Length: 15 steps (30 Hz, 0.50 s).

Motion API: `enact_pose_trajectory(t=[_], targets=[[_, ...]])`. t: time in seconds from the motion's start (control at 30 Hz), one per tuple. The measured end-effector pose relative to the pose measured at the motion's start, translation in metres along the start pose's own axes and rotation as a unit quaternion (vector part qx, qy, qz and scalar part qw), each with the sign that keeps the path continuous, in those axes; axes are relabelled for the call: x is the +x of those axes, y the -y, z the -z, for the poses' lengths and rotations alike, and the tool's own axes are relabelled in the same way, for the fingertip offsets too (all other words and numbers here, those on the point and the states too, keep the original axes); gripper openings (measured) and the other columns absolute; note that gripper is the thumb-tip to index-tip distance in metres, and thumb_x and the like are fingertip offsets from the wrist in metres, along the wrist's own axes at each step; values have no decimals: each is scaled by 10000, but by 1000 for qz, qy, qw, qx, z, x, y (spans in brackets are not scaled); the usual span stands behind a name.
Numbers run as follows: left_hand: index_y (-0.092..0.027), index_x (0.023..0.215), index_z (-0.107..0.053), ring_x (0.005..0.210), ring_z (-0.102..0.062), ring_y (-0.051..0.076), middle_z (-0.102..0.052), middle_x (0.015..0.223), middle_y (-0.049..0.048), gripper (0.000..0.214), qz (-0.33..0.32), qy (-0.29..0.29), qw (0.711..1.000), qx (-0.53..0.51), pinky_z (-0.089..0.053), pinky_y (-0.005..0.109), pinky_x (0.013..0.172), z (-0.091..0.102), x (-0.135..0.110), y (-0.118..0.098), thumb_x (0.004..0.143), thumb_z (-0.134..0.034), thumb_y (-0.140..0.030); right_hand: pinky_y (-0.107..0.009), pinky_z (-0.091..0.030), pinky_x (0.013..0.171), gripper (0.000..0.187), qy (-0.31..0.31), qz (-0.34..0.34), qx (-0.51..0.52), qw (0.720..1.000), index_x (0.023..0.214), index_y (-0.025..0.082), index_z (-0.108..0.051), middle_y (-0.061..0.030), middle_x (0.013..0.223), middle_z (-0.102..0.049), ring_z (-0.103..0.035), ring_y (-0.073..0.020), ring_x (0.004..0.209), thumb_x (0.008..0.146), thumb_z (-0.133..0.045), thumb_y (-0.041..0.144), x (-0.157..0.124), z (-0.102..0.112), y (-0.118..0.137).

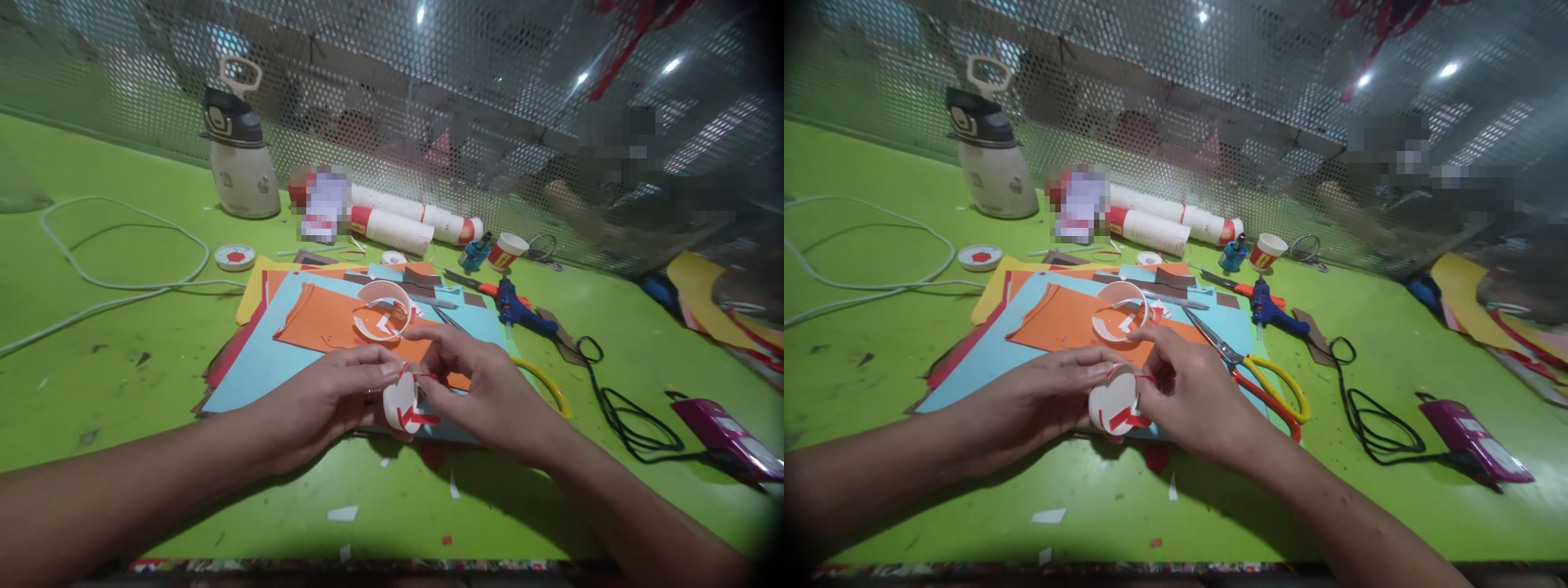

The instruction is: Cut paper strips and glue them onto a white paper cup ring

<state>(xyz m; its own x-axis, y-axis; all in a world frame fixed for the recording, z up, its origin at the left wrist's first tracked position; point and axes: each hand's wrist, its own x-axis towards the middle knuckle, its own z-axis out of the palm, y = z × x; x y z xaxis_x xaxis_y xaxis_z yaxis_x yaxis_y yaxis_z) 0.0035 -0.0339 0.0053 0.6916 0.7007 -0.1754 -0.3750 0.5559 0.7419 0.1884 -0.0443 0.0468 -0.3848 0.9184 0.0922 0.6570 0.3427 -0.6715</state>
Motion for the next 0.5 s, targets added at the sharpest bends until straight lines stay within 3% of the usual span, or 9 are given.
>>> enact_pose_trajectory(t=[0.5], targets=[[-133,894,-644,844,-605,204,-619,892,73,131,4,-20,1000,3,-527,350,751,0,-1,-4,859,-574,-239,-289,-449,604,439,1,-16,-15,1000,1204,150,-562,28,681,-577,-545,-142,608,772,-538,77,-2,-2,4]])
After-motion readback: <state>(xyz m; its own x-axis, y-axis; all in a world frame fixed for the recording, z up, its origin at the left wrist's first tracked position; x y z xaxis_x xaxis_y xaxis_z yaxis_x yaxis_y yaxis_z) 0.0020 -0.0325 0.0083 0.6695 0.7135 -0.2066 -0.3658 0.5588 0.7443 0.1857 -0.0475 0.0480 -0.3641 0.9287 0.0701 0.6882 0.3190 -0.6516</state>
